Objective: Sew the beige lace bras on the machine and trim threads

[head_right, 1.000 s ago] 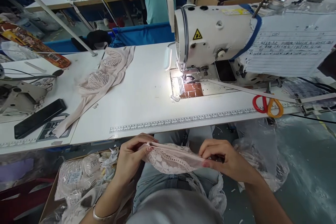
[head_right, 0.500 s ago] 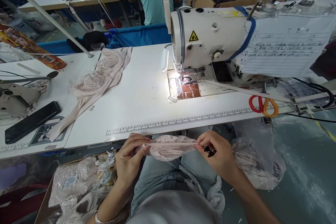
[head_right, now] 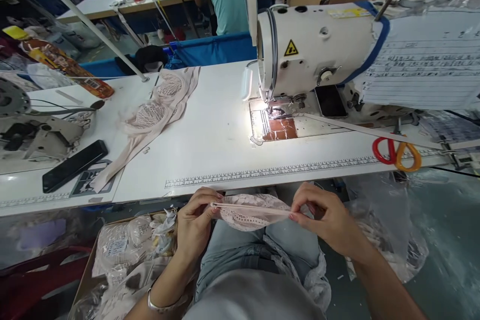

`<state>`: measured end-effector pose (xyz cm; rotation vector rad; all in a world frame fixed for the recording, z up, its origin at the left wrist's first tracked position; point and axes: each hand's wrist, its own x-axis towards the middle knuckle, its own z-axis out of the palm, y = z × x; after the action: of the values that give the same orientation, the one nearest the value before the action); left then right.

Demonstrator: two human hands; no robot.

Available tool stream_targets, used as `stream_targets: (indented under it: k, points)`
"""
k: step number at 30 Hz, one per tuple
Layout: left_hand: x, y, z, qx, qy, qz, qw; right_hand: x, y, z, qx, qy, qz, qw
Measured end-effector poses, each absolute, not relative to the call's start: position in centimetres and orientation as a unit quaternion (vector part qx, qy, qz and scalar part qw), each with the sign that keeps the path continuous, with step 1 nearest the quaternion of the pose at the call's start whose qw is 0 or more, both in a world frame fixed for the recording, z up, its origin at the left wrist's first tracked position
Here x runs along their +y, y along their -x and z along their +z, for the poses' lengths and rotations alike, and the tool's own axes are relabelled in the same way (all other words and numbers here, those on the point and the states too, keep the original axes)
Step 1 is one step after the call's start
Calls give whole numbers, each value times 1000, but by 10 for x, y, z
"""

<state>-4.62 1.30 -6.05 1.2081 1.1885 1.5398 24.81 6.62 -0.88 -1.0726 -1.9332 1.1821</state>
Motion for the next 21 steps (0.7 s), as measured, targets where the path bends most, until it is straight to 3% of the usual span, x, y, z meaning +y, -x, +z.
stream_targets:
  k: [4, 7, 13, 21]
  points:
    - [15, 50, -46, 437, -520, 462, 570, 65, -246, 2, -736, 339, 506, 298]
    - [17, 35, -35, 395, -633, 374, 551, 59, -223, 10, -765, 361, 474, 246]
    - [20, -4, -40, 392, -641, 430, 500, 53, -199, 0, -804, 356, 420, 223]
    - [27, 5, -43, 410, -613, 426, 525, 57, -222, -20, -748, 390, 479, 244]
